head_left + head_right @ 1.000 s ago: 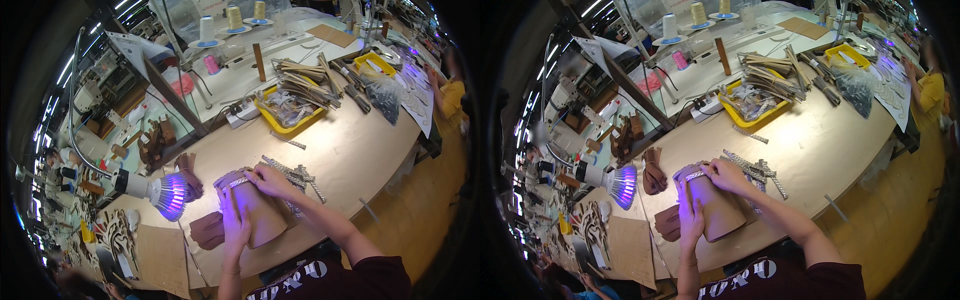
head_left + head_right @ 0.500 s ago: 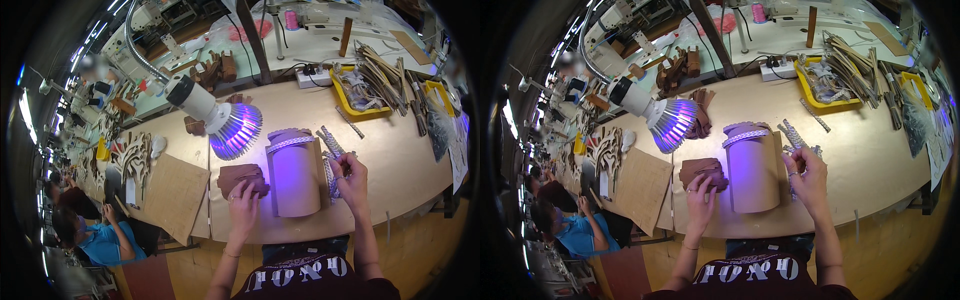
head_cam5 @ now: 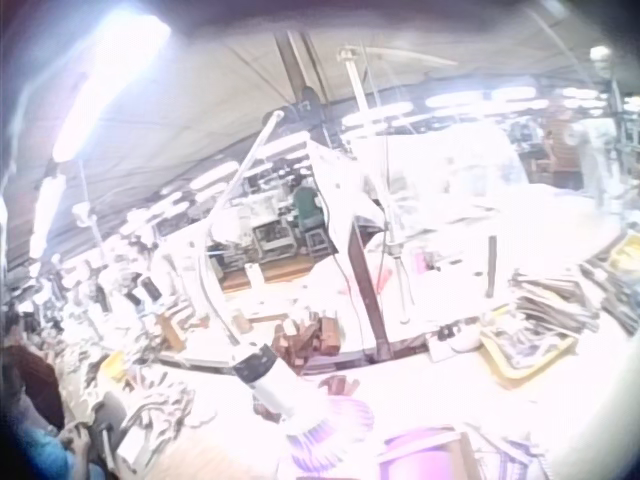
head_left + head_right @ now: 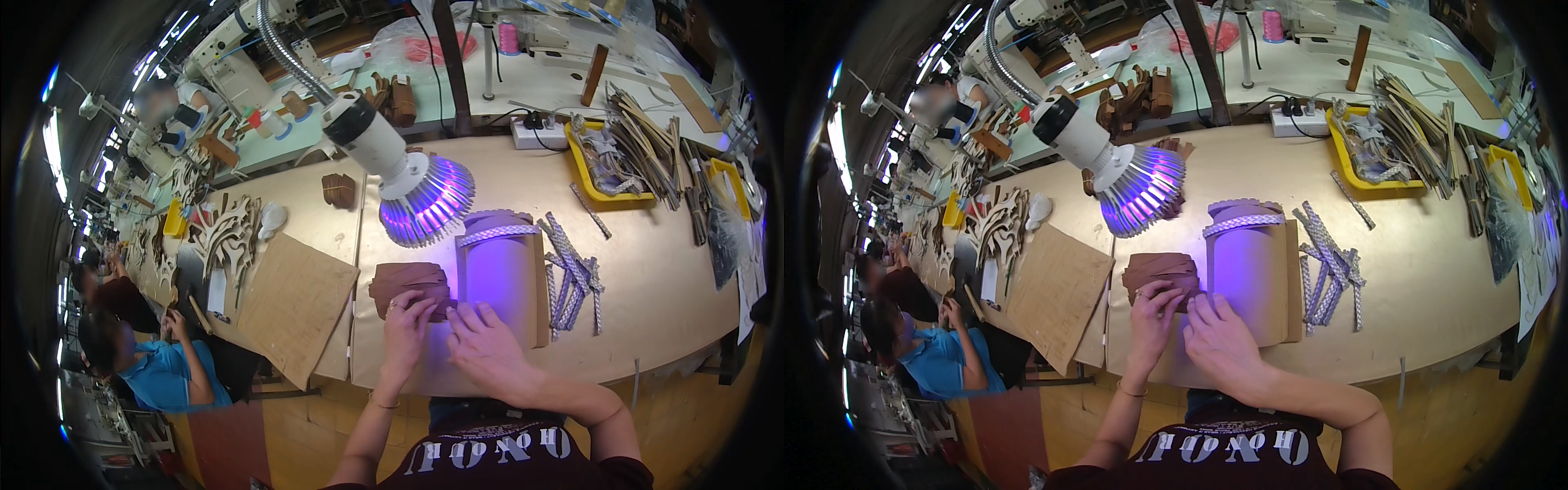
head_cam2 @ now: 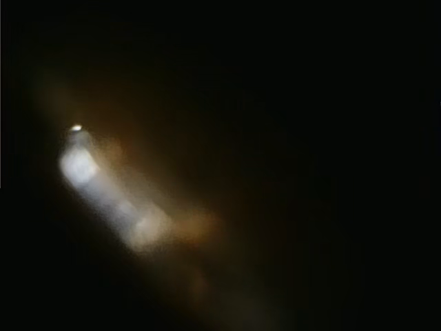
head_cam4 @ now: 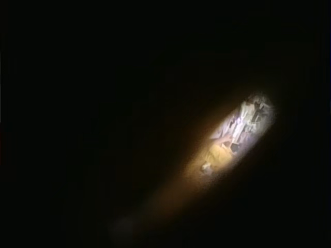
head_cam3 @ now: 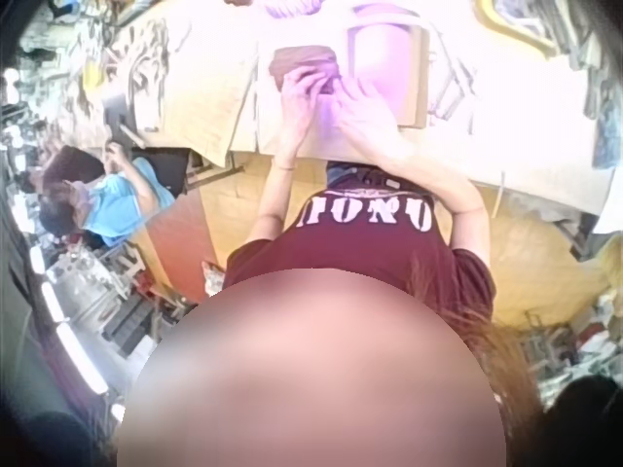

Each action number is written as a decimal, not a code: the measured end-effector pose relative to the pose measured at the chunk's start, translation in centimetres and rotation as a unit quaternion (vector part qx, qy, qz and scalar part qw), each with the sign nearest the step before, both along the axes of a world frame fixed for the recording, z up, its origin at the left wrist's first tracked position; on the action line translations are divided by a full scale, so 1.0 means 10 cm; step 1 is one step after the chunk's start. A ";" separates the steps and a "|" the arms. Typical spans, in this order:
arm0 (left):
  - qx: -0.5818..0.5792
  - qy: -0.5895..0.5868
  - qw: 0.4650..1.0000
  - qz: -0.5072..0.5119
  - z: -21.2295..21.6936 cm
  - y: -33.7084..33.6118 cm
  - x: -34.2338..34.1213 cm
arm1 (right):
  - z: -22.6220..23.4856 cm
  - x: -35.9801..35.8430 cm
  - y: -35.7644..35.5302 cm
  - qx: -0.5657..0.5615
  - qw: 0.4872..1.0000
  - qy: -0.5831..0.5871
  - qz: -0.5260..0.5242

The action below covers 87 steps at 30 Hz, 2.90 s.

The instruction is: The person wraps braided rope around a cylindrical cardboard form under a UV lamp, repeatedly picking up rope segments, aligning them, and pressing them into place. The person occasionally measures rope segments against the form and adjusts the wrapped layers.

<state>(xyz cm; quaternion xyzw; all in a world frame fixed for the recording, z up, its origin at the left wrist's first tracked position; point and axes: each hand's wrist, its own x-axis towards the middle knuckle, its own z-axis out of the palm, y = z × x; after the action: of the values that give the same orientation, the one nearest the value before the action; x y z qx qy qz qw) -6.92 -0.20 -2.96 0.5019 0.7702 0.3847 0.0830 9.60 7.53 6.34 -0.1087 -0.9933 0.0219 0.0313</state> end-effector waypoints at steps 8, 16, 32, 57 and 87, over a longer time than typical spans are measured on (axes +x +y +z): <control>0.013 0.017 1.000 -0.019 -0.03 -0.02 -0.03 | -0.22 -0.28 -0.15 0.060 0.980 -0.189 -0.024; 0.007 0.091 0.995 -0.040 -0.05 -0.01 -0.03 | -0.32 -0.29 -0.22 0.081 0.975 -0.203 -0.029; 0.016 0.096 0.994 -0.050 -0.09 0.02 -0.09 | -0.35 -0.40 -0.24 0.088 0.969 -0.229 -0.030; 0.112 -0.065 0.986 -0.102 0.68 0.31 0.60 | -0.08 0.58 0.62 -0.577 0.625 0.393 -0.350; 0.011 -0.092 0.984 -0.153 0.59 0.28 0.71 | -0.50 0.65 0.76 -0.600 0.589 0.370 -0.395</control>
<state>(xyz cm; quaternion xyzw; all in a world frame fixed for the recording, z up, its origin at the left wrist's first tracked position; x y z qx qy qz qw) 0.15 2.62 2.95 0.5772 0.6689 0.4207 0.2057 16.07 15.08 1.34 -0.4669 -0.5175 0.6369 0.3295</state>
